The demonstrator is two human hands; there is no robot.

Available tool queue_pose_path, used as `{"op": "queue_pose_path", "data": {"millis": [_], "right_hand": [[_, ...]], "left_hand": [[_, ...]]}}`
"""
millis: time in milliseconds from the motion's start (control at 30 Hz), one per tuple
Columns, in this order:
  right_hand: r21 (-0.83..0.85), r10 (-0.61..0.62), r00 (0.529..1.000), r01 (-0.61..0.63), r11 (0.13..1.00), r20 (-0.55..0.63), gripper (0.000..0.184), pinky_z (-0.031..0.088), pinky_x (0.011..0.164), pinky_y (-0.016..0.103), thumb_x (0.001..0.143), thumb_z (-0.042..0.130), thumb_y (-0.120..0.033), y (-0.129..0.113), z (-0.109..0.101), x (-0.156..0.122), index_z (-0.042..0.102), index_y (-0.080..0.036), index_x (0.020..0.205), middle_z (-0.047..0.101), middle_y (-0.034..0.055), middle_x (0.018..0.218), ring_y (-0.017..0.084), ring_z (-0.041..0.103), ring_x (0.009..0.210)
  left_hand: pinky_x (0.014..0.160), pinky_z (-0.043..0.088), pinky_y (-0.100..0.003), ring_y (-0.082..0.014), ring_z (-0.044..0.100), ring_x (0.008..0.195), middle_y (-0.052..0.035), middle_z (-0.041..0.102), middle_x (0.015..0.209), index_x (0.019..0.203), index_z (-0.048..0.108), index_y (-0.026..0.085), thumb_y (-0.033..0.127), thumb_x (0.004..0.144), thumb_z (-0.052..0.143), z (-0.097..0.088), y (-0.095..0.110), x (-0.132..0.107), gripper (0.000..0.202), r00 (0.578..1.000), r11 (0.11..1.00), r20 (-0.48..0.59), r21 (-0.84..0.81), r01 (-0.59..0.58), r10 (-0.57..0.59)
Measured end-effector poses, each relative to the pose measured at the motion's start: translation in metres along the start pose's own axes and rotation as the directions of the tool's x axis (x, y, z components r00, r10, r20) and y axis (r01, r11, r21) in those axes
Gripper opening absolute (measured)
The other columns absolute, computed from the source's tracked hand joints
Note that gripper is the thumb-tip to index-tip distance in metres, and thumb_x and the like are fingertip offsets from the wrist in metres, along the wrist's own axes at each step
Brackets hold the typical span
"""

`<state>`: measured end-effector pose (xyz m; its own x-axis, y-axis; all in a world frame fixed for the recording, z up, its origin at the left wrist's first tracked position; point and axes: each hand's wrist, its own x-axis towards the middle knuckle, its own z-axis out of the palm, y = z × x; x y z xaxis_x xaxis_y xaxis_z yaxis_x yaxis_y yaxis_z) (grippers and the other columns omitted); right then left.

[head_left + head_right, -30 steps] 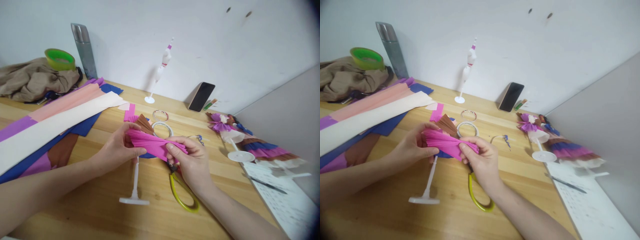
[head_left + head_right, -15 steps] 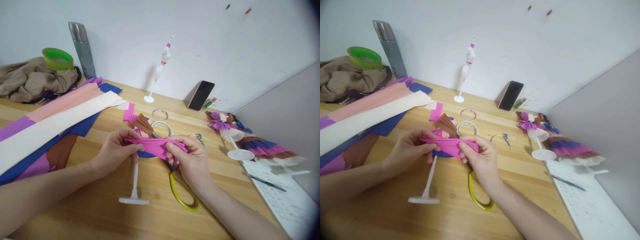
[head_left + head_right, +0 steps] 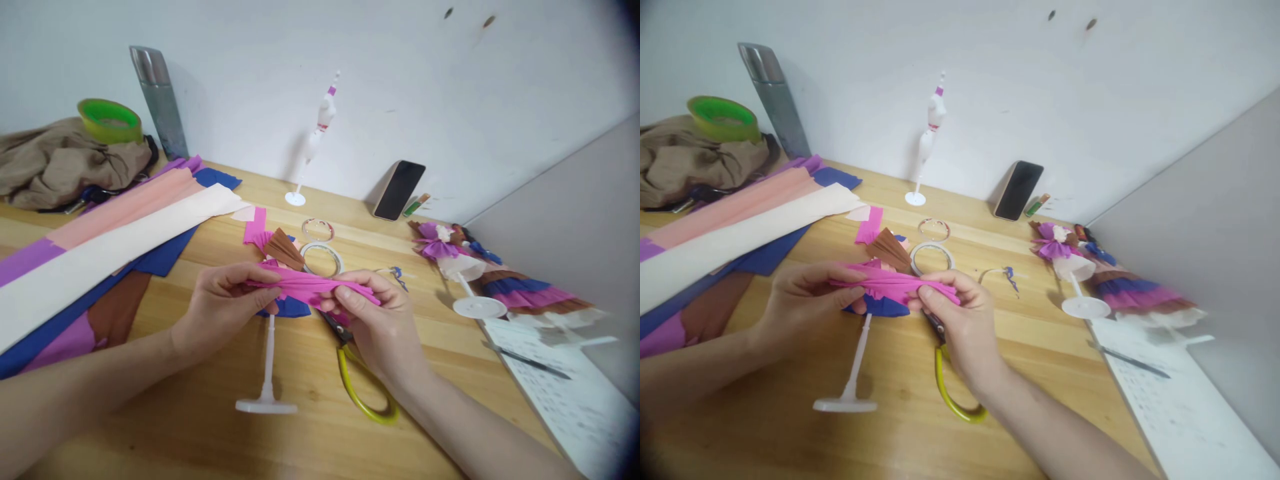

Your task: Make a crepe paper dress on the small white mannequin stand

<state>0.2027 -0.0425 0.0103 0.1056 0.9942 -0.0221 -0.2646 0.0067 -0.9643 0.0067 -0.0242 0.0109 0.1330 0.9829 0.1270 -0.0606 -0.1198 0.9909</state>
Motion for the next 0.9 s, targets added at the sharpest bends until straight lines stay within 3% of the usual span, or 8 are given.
{"op": "queue_pose_path", "data": {"millis": [233, 400, 600, 733, 900], "right_hand": [[0.01, -0.041, 0.999, 0.041, 0.999, -0.004, 0.018, 0.054, 0.059, 0.022, 0.064, 0.085, -0.027, 0.003, -0.002, -0.001, 0.071, -0.021, 0.074, 0.074, 0.0001, 0.06, 0.013, 0.068, 0.056], [-0.003, -0.031, 0.999, 0.031, 1.0, 0.022, 0.015, 0.052, 0.059, 0.023, 0.064, 0.083, -0.025, 0.002, -0.002, -0.001, 0.069, -0.021, 0.069, 0.074, 0.0005, 0.061, 0.013, 0.067, 0.057], [0.001, 0.006, 0.999, -0.006, 1.0, 0.036, 0.013, 0.044, 0.051, 0.022, 0.061, 0.081, -0.023, 0.0, -0.002, 0.001, 0.069, -0.02, 0.061, 0.072, 0.0006, 0.058, 0.011, 0.06, 0.05], [-0.012, -0.011, 0.999, 0.012, 1.0, 0.031, 0.013, 0.044, 0.052, 0.022, 0.061, 0.081, -0.023, 0.003, -0.005, 0.002, 0.069, -0.02, 0.06, 0.072, 0.0012, 0.06, 0.012, 0.06, 0.052], [-0.017, -0.095, 0.994, 0.096, 0.995, 0.058, 0.011, 0.047, 0.061, 0.022, 0.063, 0.081, -0.019, 0.007, -0.008, 0.003, 0.07, -0.02, 0.06, 0.073, -0.0005, 0.07, 0.01, 0.062, 0.061]], "left_hand": [[0.059, 0.06, -0.029, -0.0166, 0.07, 0.062, -0.0023, 0.076, 0.075, 0.074, 0.074, 0.021, 0.019, 0.072, 0.075, -0.001, -0.002, -0.005, 0.003, 0.988, 0.981, -0.005, 0.117, -0.156, 0.157], [0.069, 0.061, -0.034, -0.0211, 0.072, 0.075, -0.0036, 0.075, 0.073, 0.077, 0.076, 0.023, 0.023, 0.074, 0.076, -0.005, -0.01, -0.005, 0.003, 0.971, 0.95, -0.028, 0.217, -0.227, 0.238], [0.071, 0.061, -0.031, -0.0197, 0.073, 0.079, -0.0046, 0.077, 0.081, 0.079, 0.077, 0.022, 0.018, 0.074, 0.076, -0.007, -0.015, -0.004, 0.006, 0.922, 0.9, -0.015, 0.226, -0.374, 0.387], [0.068, 0.061, -0.028, -0.0203, 0.074, 0.081, -0.0044, 0.078, 0.08, 0.075, 0.076, 0.02, 0.014, 0.07, 0.075, -0.003, -0.007, -0.003, 0.008, 0.957, 0.944, -0.043, 0.18, -0.276, 0.288], [0.054, 0.06, -0.022, -0.0145, 0.07, 0.056, -0.0034, 0.077, 0.077, 0.064, 0.072, 0.016, 0.014, 0.061, 0.076, 0.004, 0.008, 0.0, 0.006, 0.995, 0.999, -0.093, -0.031, -0.021, 0.018]]}}
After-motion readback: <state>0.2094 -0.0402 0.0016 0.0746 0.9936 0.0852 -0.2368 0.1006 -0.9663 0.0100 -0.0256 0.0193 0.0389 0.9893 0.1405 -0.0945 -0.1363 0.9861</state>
